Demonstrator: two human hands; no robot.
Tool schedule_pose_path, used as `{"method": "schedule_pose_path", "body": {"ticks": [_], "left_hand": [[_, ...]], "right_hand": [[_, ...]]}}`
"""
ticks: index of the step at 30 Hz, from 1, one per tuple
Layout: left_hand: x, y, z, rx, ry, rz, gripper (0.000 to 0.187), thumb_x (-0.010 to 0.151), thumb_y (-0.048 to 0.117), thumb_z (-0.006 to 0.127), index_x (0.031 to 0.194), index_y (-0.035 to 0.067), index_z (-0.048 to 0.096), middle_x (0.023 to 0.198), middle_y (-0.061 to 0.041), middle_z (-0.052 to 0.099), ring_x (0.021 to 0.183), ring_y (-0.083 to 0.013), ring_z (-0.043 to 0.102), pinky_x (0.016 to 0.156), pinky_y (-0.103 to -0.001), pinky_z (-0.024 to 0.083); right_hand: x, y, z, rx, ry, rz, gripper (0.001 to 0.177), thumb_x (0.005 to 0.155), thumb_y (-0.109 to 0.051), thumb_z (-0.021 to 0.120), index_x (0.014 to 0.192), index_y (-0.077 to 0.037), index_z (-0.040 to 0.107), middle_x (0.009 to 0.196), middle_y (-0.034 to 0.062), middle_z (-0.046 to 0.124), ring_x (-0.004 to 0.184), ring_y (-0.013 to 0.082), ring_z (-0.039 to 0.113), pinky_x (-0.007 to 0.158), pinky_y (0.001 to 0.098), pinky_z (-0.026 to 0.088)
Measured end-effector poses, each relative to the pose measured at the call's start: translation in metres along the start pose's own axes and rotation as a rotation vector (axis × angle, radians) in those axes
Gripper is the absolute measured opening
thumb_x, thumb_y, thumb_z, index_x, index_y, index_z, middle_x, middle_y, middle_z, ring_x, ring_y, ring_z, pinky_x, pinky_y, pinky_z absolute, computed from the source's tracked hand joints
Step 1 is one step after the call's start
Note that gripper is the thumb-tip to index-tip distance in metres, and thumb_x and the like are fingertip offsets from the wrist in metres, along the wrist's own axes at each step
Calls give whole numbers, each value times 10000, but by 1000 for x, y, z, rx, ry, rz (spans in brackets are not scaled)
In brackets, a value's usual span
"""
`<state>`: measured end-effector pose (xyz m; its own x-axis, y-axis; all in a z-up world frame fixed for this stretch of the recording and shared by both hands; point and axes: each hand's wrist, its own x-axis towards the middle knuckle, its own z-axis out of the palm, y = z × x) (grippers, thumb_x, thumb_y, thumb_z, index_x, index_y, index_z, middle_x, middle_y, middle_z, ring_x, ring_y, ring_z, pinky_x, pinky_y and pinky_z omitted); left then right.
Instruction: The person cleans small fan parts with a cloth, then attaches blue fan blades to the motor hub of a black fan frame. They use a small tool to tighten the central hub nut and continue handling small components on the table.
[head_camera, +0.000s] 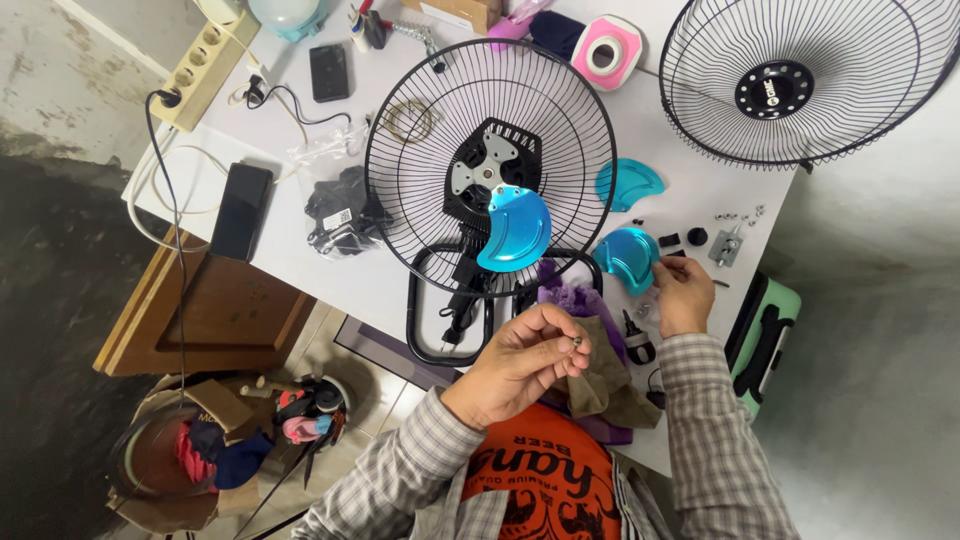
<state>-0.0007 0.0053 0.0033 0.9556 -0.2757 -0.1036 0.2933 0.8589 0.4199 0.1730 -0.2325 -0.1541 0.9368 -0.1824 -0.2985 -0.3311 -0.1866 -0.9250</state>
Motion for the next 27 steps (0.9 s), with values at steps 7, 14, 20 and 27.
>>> {"method": "schedule_pose_path", "body": {"ticks": [7, 14, 20, 27], "left_hand": [[0, 2, 0, 0, -5, 4, 87, 1063, 16, 604, 1144, 44, 616, 1124, -92, 679, 1002, -157, 677, 901, -289, 555], [0, 4, -2, -18, -16, 19, 92, 1064, 15, 605, 1150, 44, 619, 1124, -94, 682, 1003, -159, 678, 899, -291, 557], [-1, 6, -3, -22, -11, 25, 88, 1073, 17, 591, 1152, 42, 617, 1123, -96, 683, 1003, -160, 676, 902, -291, 557], [1, 7, -2, -28, -15, 14, 85, 1074, 21, 588, 1151, 44, 615, 1122, -96, 681, 1000, -160, 672, 901, -288, 554]], "right_hand": [[-5, -11, 6, -72, 0, -6, 157, 917, -59, 735, 1052, 16, 706, 961, 67, 739, 830, 137, 688, 740, 274, 559], [-15, -24, 14, -333, 45, -88, 147, 922, -109, 747, 1035, -15, 739, 924, 82, 746, 823, 169, 694, 747, 315, 561], [-17, -29, 16, -435, 70, -63, 152, 923, -139, 752, 1035, -36, 747, 923, 80, 750, 822, 194, 701, 746, 343, 561], [-26, -38, 13, -455, 91, -189, 214, 887, -157, 760, 1048, -22, 717, 923, 98, 735, 814, 219, 695, 730, 359, 551]]}}
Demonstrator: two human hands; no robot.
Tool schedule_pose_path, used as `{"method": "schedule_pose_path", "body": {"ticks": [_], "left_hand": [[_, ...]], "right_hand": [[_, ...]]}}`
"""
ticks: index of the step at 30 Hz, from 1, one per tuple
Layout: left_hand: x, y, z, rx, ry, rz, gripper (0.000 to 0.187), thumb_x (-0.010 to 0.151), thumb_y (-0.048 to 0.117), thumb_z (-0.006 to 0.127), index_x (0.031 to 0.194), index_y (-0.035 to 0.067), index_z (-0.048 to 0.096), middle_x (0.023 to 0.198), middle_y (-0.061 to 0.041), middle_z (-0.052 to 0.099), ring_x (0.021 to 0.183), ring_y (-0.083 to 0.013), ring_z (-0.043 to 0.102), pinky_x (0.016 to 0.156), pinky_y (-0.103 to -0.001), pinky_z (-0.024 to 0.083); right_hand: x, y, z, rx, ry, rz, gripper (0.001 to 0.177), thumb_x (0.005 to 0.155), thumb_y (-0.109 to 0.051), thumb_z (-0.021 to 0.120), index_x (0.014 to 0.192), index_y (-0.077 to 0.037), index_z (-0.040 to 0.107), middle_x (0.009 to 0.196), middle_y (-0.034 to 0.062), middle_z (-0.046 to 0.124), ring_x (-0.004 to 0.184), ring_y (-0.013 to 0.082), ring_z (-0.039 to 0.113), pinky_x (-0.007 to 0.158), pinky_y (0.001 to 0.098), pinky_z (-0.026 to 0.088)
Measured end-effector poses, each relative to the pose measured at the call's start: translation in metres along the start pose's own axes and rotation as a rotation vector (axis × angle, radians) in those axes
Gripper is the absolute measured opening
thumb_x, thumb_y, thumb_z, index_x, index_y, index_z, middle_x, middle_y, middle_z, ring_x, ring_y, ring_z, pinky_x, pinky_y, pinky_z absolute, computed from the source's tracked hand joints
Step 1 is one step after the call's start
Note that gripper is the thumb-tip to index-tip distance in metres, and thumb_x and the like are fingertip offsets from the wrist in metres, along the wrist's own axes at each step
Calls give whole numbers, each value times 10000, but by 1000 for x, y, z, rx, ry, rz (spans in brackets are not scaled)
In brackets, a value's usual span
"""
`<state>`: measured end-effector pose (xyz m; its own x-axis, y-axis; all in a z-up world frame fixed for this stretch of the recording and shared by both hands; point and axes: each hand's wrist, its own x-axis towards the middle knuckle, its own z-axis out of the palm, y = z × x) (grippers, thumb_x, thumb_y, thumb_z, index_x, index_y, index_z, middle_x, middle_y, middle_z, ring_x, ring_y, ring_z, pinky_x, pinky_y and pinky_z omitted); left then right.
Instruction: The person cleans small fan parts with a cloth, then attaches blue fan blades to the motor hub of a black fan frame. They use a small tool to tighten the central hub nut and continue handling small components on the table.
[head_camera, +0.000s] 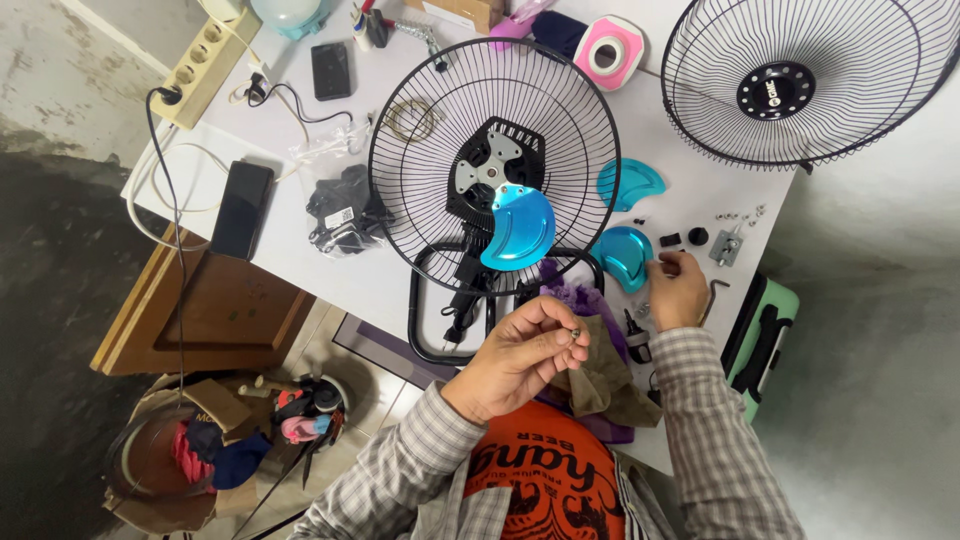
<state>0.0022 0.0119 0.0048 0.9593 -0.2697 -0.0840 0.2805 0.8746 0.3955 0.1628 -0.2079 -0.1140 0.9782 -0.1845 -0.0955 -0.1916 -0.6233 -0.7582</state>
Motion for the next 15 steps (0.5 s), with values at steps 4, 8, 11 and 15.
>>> {"method": "schedule_pose_path", "body": {"ticks": [4, 8, 11, 15], "left_hand": [[0, 3, 1, 4, -29, 25, 81, 1073, 16, 592, 1145, 46, 614, 1122, -91, 676, 1004, -157, 669, 899, -285, 550], [-1, 4, -2, 11, 9, 31, 88, 1072, 15, 589, 1150, 42, 617, 1119, -86, 671, 994, -148, 660, 893, -279, 544], [0, 4, -2, 1, -2, 39, 91, 1073, 12, 588, 1152, 43, 620, 1120, -82, 669, 995, -149, 658, 900, -280, 544], [1, 3, -1, -4, -4, 40, 90, 1074, 8, 584, 1147, 42, 624, 1124, -84, 672, 998, -150, 658, 906, -284, 546]], "right_hand": [[-21, -13, -14, -72, 24, -282, 163, 900, -136, 751, 971, 7, 720, 915, 150, 726, 797, 276, 689, 742, 388, 546], [-54, -18, -23, -117, -268, -343, 141, 892, -151, 699, 964, -34, 727, 892, 163, 728, 781, 329, 707, 717, 412, 548], [-77, -18, -26, -204, -356, -316, 180, 868, -210, 691, 959, -62, 737, 864, 172, 731, 803, 378, 708, 709, 447, 553], [-104, -16, -21, -349, -366, -240, 266, 838, -299, 701, 965, -68, 735, 872, 183, 736, 811, 416, 692, 696, 492, 547]]}}
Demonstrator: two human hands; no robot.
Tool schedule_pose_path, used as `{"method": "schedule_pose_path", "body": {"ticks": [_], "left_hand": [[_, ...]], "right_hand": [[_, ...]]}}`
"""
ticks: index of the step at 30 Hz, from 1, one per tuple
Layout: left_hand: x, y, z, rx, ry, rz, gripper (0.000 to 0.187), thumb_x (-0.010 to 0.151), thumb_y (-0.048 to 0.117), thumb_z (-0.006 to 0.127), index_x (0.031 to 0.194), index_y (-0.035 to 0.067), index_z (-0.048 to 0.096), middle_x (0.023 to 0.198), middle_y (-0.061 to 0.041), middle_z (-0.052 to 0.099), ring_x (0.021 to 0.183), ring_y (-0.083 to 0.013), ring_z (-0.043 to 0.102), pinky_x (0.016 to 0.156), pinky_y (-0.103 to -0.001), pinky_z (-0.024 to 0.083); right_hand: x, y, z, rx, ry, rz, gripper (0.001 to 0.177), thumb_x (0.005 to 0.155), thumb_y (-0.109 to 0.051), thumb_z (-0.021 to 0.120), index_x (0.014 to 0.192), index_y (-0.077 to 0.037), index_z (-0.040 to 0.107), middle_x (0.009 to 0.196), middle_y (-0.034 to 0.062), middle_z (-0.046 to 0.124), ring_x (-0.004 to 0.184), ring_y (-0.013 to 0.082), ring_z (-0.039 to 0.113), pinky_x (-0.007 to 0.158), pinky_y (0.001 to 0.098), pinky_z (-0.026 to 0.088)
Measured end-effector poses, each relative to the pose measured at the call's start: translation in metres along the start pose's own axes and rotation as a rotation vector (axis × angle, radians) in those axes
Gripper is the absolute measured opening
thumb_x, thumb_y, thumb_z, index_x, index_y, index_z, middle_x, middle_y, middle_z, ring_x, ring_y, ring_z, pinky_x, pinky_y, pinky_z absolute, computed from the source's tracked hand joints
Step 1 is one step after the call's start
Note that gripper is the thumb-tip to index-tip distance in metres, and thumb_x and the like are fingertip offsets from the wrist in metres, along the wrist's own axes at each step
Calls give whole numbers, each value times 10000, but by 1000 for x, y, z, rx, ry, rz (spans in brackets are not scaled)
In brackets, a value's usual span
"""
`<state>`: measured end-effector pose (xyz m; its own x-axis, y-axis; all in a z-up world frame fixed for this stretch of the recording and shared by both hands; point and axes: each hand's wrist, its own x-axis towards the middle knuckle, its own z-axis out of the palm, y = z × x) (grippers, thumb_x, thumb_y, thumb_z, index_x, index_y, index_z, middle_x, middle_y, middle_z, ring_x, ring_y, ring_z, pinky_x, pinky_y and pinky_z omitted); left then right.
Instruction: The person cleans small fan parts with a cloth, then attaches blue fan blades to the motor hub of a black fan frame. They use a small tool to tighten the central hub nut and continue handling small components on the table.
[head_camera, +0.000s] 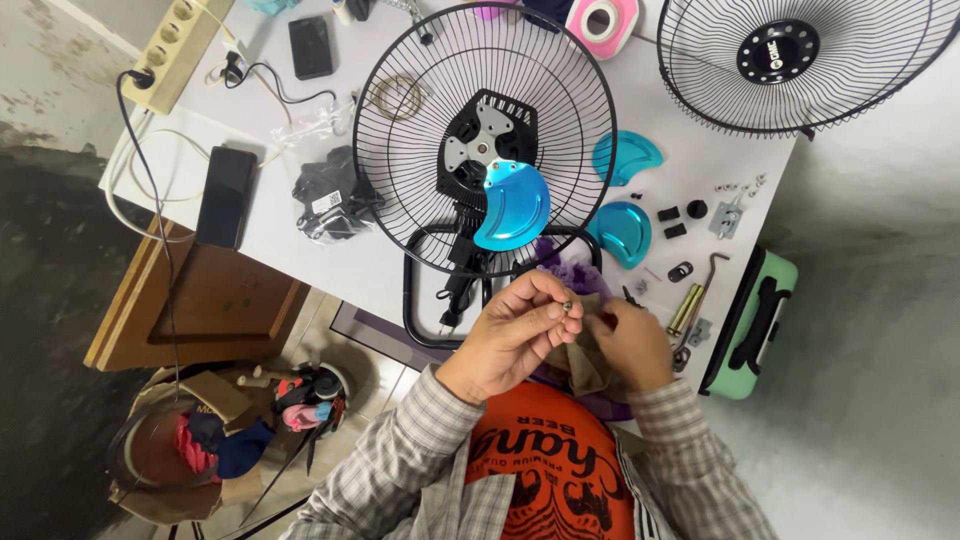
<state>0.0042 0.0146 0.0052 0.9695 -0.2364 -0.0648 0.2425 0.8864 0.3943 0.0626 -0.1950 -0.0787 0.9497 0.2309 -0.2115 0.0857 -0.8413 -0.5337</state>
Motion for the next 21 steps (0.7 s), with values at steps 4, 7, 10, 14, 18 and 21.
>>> {"method": "schedule_pose_path", "body": {"ticks": [4, 7, 10, 14, 18, 21], "left_hand": [[2, 0, 1, -13, -7, 0, 84, 1075, 10, 575, 1133, 48, 623, 1126, -84, 676, 1006, -149, 660, 919, -291, 551], [2, 0, 3, 7, -10, 11, 91, 1074, -4, 580, 1134, 48, 624, 1118, -86, 680, 993, -154, 662, 906, -289, 549], [3, 2, 4, 11, -15, 15, 91, 1075, 0, 583, 1138, 49, 627, 1117, -83, 681, 995, -151, 663, 909, -289, 550], [3, 4, 7, 12, -15, 16, 95, 1073, 6, 586, 1150, 40, 630, 1120, -90, 684, 994, -155, 666, 909, -287, 549], [3, 7, 14, 4, -44, 40, 126, 1061, -8, 600, 1177, 35, 626, 1125, -88, 678, 1004, -152, 662, 907, -278, 542], [2, 11, 22, -1, -74, 64, 145, 1055, -14, 607, 1191, 35, 621, 1124, -83, 672, 1007, -149, 660, 898, -266, 536]], "right_hand": [[-9, -5, 18, 21, 29, 100, 389, 863, -384, 743, 999, -25, 677, 867, 181, 732, 803, 402, 700, 678, 500, 542], [-10, -4, 26, 122, 129, 36, 375, 839, -328, 755, 1041, -24, 670, 911, 152, 744, 807, 368, 717, 662, 468, 555], [-10, 0, 34, 215, 171, 101, 467, 807, -310, 788, 1107, 6, 621, 859, 161, 735, 763, 350, 717, 656, 443, 560], [-11, 2, 37, 196, 125, 154, 397, 810, -317, 793, 1004, 6, 669, 840, 153, 750, 750, 327, 727, 660, 418, 556], [-18, -9, 23, 351, 65, 89, 275, 838, -248, 770, 994, -28, 714, 835, 140, 741, 741, 275, 715, 684, 374, 546], [-29, -26, 1, 394, 79, -47, 206, 840, -187, 788, 984, -54, 723, 935, 139, 697, 831, 243, 673, 741, 363, 530]]}}
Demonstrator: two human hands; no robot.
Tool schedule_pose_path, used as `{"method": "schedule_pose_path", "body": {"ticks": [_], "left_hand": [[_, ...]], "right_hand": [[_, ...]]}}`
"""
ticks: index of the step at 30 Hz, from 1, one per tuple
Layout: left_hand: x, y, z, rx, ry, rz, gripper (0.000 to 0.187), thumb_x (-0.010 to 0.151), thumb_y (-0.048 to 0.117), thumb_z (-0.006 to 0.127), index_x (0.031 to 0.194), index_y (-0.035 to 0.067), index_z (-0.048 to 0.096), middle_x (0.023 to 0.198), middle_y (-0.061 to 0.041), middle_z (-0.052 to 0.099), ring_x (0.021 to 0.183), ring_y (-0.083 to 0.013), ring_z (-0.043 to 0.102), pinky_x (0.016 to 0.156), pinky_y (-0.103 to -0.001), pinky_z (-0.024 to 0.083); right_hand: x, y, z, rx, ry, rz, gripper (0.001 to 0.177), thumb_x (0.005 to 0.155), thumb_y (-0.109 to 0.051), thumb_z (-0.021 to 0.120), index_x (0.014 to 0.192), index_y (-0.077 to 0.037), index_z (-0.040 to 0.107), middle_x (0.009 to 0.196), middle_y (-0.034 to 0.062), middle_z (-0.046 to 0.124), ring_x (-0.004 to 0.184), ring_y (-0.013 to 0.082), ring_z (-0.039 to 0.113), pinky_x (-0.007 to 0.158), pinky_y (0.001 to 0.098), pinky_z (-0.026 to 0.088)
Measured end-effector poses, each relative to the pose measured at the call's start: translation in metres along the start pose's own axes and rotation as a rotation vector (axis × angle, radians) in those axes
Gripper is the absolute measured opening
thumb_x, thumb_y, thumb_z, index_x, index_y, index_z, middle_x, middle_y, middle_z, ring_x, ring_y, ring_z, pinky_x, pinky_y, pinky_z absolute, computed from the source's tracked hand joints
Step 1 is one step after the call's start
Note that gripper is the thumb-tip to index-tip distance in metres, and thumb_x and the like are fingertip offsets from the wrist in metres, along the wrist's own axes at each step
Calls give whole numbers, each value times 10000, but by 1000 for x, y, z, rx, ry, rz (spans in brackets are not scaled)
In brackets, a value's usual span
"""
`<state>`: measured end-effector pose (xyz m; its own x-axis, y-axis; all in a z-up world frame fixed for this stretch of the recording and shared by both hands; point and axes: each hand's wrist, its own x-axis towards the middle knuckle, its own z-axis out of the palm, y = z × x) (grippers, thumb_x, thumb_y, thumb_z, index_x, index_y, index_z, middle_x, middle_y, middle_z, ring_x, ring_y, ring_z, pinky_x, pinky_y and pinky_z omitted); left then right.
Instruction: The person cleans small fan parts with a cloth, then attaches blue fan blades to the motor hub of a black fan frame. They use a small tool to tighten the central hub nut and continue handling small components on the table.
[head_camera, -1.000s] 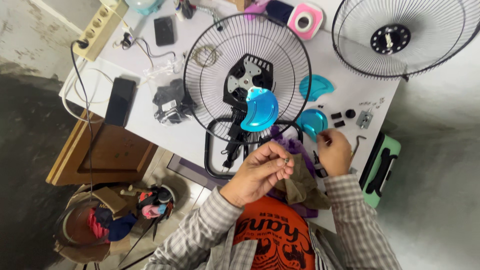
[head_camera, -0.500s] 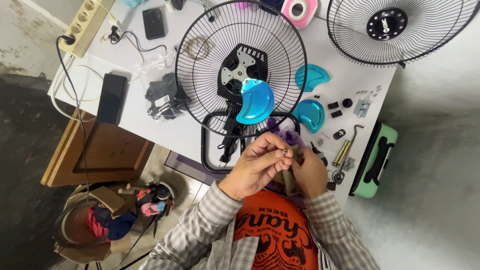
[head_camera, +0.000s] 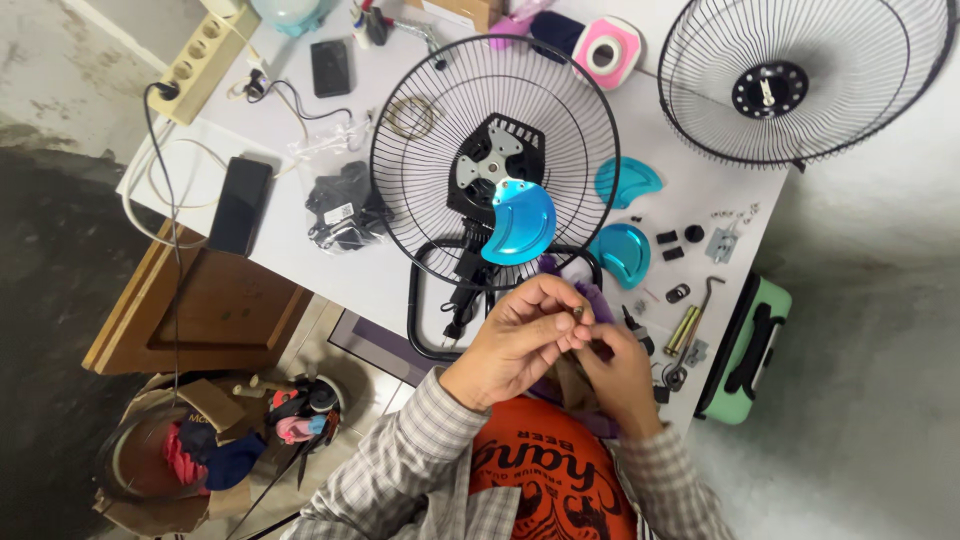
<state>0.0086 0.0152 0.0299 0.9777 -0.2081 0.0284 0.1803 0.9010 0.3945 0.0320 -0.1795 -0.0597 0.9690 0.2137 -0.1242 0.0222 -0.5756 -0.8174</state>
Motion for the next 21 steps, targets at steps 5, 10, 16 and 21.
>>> {"method": "schedule_pose_path", "body": {"ticks": [5, 10, 16, 21], "left_hand": [[0, 5, 16, 15, -40, 54, 118, 1085, -16, 604, 1198, 15, 619, 1144, -107, 679, 1021, -154, 667, 901, -270, 541], [0, 7, 32, 85, -28, 74, 141, 1078, -22, 597, 1215, -2, 618, 1156, -136, 699, 1015, -171, 689, 905, -297, 562], [-2, 7, 60, 221, -44, 110, 129, 1085, -9, 606, 1212, -4, 628, 1170, -145, 708, 1036, -184, 698, 914, -316, 571], [-6, -1, 81, 321, -84, 133, 125, 1092, -10, 609, 1215, -5, 630, 1162, -113, 683, 1052, -165, 688, 937, -303, 570]], "right_hand": [[-22, -39, -30, 62, 50, -386, 141, 824, -85, 754, 932, -40, 675, 1219, 172, 623, 1132, 284, 598, 995, 406, 454], [-45, -57, -59, 371, -91, -327, 122, 970, -13, 598, 1083, 19, 631, 1075, 148, 717, 1042, 248, 683, 1261, 467, 313], [-66, -88, -88, 692, 85, -456, 151, 1048, -50, 591, 1173, 19, 542, 1055, 205, 661, 901, 227, 709, 853, 389, 616], [-65, -118, -108, 618, 192, -535, 402, 883, -50, 755, 1215, 12, 537, 1122, 192, 658, 895, 148, 680, 825, 281, 601]]}}
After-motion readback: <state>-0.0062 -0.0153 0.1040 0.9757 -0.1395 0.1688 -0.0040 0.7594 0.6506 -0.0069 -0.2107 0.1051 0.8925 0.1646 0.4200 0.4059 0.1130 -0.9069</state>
